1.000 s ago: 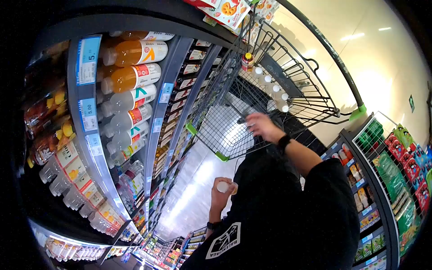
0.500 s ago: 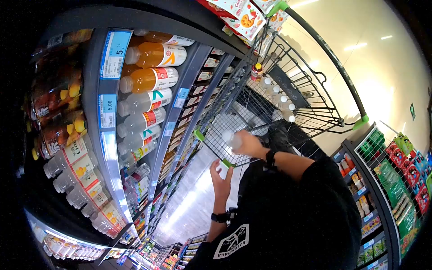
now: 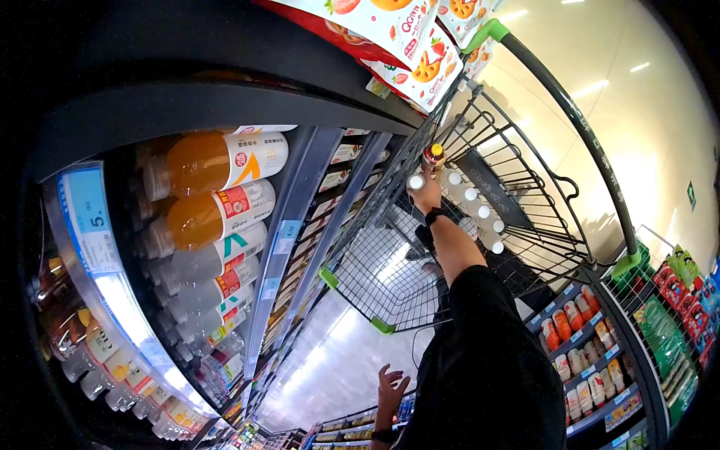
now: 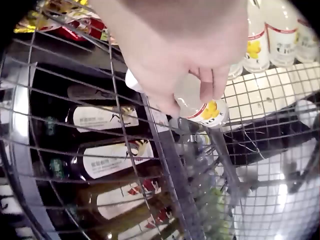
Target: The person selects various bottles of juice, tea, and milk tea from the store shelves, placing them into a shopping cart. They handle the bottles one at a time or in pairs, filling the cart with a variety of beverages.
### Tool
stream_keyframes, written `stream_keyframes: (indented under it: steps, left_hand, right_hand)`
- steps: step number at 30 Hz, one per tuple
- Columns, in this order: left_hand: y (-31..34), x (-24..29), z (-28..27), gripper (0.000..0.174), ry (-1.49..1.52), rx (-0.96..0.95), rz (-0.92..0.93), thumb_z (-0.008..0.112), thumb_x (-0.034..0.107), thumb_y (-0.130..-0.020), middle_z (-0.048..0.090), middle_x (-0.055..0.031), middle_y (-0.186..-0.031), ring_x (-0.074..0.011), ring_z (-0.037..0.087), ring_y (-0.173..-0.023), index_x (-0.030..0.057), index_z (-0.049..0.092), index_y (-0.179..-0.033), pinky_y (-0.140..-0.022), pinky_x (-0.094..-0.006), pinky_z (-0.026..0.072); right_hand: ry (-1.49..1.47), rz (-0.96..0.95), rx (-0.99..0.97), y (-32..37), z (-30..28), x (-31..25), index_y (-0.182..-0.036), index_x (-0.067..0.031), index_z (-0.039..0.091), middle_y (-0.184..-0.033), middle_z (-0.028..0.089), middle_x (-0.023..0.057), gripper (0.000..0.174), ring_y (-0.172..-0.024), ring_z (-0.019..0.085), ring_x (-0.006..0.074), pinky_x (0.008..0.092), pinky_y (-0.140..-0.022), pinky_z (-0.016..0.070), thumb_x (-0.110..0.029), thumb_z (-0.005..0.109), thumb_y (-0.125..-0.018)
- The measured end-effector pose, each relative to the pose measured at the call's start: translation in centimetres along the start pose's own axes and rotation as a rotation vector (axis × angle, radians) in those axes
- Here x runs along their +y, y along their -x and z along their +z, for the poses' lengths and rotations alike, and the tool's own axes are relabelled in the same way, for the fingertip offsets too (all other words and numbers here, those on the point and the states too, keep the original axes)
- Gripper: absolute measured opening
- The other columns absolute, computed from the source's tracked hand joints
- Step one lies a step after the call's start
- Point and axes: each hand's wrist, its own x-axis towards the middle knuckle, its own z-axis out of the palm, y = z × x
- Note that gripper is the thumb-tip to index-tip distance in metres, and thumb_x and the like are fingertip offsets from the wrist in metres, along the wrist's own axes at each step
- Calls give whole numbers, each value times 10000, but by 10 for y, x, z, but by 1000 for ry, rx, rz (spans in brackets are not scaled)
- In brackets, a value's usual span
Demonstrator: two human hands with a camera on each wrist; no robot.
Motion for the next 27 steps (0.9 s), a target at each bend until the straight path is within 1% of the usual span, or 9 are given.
stream_keyframes:
  steps: [5,8,10,11,12,14,17,20,27]
  left_hand:
    - [7,-20,0,644,133,-16,-123,781,205,-956,733,-165,-1169,-248,711,-1057,40,423,-1465,-903,-397,576]
    - [2,-34,-2,546,155,-4,-67,757,193,-968,738,-159,-1157,-232,716,-1044,47,492,-1423,-888,-382,579]
    - [0,-30,-7,469,188,9,-35,747,205,-975,741,-151,-1132,-224,723,-1029,44,557,-1372,-876,-374,585]
    - [-3,-27,-11,469,194,17,-15,747,205,-975,741,-151,-1132,-224,723,-1029,44,557,-1372,-876,-374,585]
    - [-5,-25,-15,465,186,12,7,747,205,-974,741,-145,-1129,-223,723,-1026,44,562,-1368,-876,-373,586]
    - [-10,-24,-23,444,149,2,55,742,203,-976,739,-129,-1128,-220,724,-1014,39,578,-1354,-862,-356,589]
    - [-21,-29,-35,440,226,12,160,742,210,-973,743,-130,-1121,-226,730,-1003,28,587,-1344,-860,-349,586]
    - [-25,-23,-59,441,149,27,251,742,249,-973,736,-136,-1159,-228,731,-1014,31,607,-1331,-883,-366,586]
    - [-50,-30,-132,400,66,93,610,683,276,-993,700,-170,-1222,-299,706,-1073,47,630,-1317,-925,-401,568]
  right_hand:
    - [-261,159,250,-4,37,28,-1280,14,639,-1094,766,141,560,-1016,737,284,383,-908,570,-137,871,-793]
    - [-837,235,125,12,42,64,-1307,35,610,-970,725,63,567,-901,680,145,310,-823,564,-3,826,-784]
    - [-1013,271,122,33,52,100,-1306,46,574,-938,686,77,553,-855,663,162,318,-721,563,37,783,-794]
    - [-1543,552,-170,54,6,66,-1224,-89,526,-942,622,70,165,-852,640,223,360,-678,548,-130,464,-1077]
    - [-1122,333,-350,53,16,100,-1241,-96,523,-951,641,75,223,-822,648,194,330,-615,529,-95,571,-1024]
    - [-750,538,-260,91,-21,38,-1234,-62,598,-858,648,26,362,-608,595,127,268,-505,475,-59,732,-897]
    - [-554,386,-271,126,-45,40,-1194,-54,649,-851,670,30,280,-612,624,148,290,-509,507,-86,722,-926]
    - [-90,6,-198,134,-44,88,-1040,-26,714,-901,737,161,271,-813,702,348,449,-719,550,-249,725,-885]
    - [81,-107,-186,201,-116,19,-1190,19,699,-894,752,170,399,-824,724,249,397,-759,560,-209,751,-867]
